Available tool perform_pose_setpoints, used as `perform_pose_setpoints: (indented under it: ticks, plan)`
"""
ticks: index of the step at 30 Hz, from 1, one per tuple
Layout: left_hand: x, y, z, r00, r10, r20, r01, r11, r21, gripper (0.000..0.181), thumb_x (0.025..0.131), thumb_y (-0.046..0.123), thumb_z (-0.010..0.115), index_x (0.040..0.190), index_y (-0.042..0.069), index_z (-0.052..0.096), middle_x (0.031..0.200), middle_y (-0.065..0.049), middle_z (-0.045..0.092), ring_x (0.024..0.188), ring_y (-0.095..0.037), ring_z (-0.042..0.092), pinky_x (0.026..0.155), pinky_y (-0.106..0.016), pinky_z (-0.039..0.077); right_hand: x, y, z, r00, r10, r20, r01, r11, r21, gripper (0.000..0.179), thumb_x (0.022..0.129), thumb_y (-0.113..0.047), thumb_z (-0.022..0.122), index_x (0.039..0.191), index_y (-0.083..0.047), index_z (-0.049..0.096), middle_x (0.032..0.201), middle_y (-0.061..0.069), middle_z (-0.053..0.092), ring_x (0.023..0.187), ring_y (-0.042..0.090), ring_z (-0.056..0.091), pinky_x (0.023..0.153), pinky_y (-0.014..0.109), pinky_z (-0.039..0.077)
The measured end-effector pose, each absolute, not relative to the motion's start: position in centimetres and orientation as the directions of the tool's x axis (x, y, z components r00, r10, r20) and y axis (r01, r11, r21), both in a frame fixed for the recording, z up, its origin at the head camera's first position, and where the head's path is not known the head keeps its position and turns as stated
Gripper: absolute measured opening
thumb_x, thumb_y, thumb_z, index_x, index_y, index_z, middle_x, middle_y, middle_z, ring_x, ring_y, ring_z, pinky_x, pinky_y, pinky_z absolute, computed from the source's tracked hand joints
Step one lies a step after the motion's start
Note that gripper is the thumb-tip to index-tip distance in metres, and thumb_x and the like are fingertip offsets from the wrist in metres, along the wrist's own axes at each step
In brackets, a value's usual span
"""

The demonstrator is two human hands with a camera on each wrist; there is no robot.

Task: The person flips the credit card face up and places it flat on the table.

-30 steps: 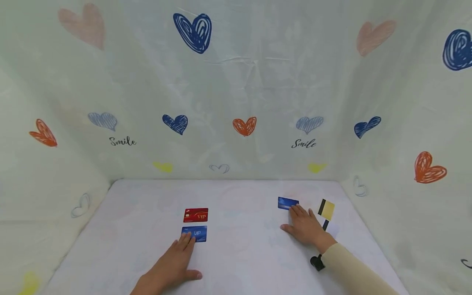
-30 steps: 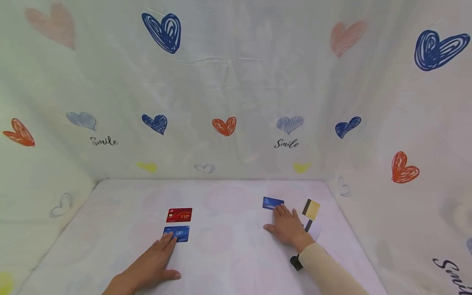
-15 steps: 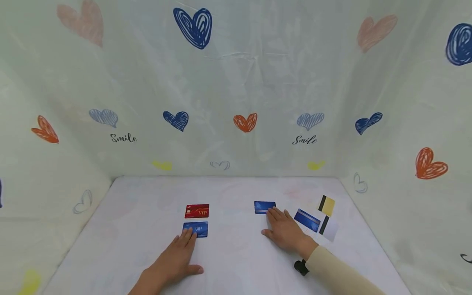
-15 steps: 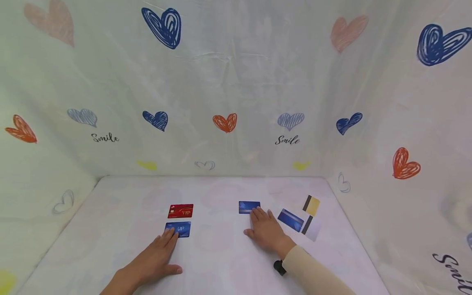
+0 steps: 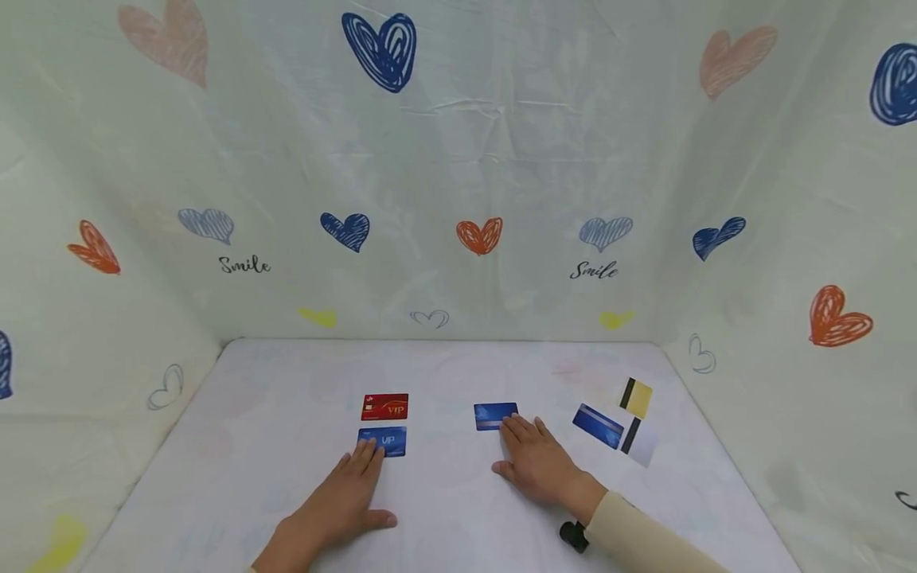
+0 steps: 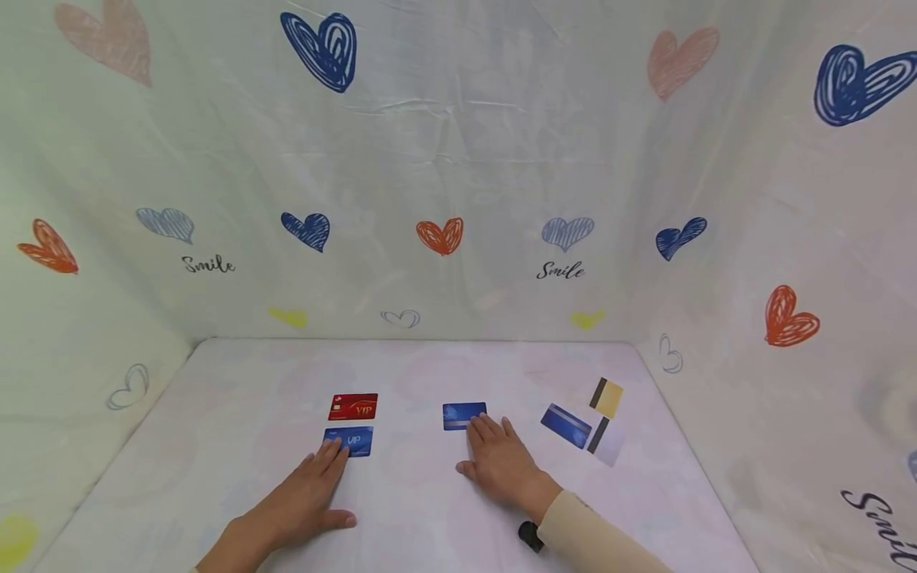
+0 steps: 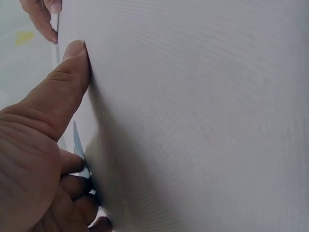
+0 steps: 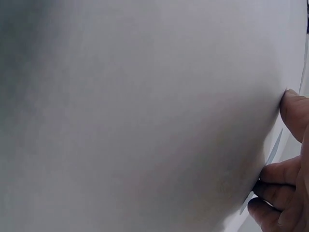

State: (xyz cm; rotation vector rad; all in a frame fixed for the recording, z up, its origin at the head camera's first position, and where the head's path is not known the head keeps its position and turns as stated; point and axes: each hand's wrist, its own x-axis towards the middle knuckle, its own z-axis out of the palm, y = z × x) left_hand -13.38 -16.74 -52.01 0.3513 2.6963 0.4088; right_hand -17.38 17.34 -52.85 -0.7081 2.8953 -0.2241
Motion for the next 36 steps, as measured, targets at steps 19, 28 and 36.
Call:
perform_pose_setpoints:
  ticks: [19,28,36]
  plan:
    - [-13.2,-16.9,-51.7,-0.898,0.307,-0.316,0.198,0.922,0.332,0.109,0.082,0.059,0.083,0.161,-0.001,0.038,0.171,-0.021,0.031,0.160,-0.041,0.023,0.127,-0.067,0.016,-16.9,16.9,-53.2,-0.866,-0.491,-0.095,-0.474,0.867,-0.156,0.068,0.108,-0.045,0.056,0.157,0.001,0.045,0.165,0.018,0.044,0.155,0.036,0.038,0.126,0.062,0.026]
    - [-13.0,-16.7,-51.4,-0.892,0.337,-0.300,0.224,0.908,0.354,0.109,0.082,0.058,0.084,0.162,0.000,0.036,0.172,-0.019,0.029,0.161,-0.041,0.023,0.127,-0.066,0.018,-16.4,16.4,-53.1,-0.860,-0.498,-0.113,-0.477,0.862,-0.171,0.068,0.107,-0.046,0.059,0.156,-0.001,0.047,0.164,0.015,0.046,0.155,0.035,0.040,0.126,0.062,0.027]
    - [-13.1,-13.0,-51.8,-0.885,0.381,-0.270,0.269,0.888,0.372,0.096,0.089,0.056,0.077,0.162,0.006,0.040,0.172,-0.013,0.033,0.161,-0.036,0.026,0.127,-0.063,0.023,-15.5,14.3,-53.0,-0.845,-0.523,-0.115,-0.508,0.851,-0.134,0.070,0.106,-0.051,0.058,0.157,-0.004,0.048,0.164,0.013,0.047,0.154,0.033,0.041,0.125,0.061,0.030]
